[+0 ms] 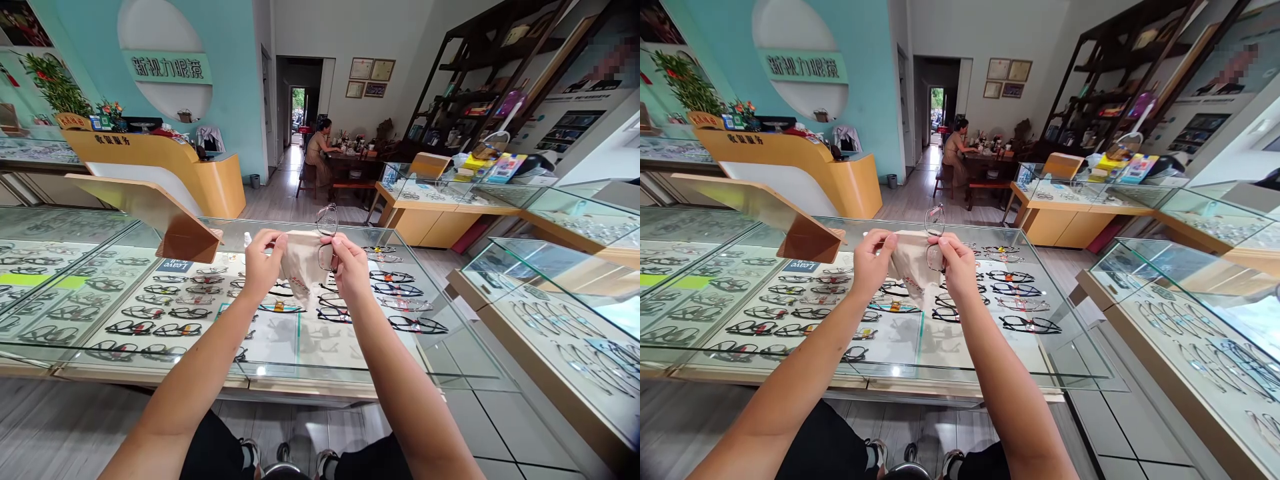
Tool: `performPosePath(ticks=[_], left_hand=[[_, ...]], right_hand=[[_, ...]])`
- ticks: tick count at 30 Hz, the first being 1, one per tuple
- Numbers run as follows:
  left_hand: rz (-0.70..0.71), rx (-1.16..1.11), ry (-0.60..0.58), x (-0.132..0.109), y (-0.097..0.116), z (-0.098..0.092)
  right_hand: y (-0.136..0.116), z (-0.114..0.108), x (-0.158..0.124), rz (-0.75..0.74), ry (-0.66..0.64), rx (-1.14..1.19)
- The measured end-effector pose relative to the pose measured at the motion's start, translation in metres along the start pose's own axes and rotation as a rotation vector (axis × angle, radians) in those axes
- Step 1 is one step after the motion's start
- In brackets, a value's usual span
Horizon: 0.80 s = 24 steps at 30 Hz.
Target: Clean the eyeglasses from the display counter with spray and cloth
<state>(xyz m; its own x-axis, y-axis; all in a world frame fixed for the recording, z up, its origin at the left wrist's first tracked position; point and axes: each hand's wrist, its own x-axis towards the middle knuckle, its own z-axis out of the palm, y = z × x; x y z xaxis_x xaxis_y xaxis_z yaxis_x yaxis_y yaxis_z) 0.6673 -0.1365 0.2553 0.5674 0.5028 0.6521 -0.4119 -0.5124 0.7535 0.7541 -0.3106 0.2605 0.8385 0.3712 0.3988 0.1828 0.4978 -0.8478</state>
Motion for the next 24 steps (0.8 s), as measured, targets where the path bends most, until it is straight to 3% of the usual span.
performPosePath(ticks=[6, 13, 15, 17, 24], left_hand=[[-0.118, -0.027, -0.07, 0.002, 0.008, -0.005], [-0.474, -0.251, -0.509, 0.013, 0.006, -0.016], [-0.557, -0.322, -0.583, 0.013, 0.007, -0.018], [-0.551, -0.373, -0.558, 0.013, 0.007, -0.018], [-0.193, -0.391, -0.323, 0.016, 0.0, -0.017]], right_hand=[[-0.001, -0.001, -0.001, 0.002, 0.009, 0.026], [-0.002, 0.0, 0.0, 0.009, 0.029, 0.003], [-0.002, 0.001, -0.001, 0.018, 0.016, -0.003], [-0.002, 0.001, -0.001, 0.033, -0.005, 0.01], [-0.003, 0.0, 0.0, 0.08, -0.034, -0.019]])
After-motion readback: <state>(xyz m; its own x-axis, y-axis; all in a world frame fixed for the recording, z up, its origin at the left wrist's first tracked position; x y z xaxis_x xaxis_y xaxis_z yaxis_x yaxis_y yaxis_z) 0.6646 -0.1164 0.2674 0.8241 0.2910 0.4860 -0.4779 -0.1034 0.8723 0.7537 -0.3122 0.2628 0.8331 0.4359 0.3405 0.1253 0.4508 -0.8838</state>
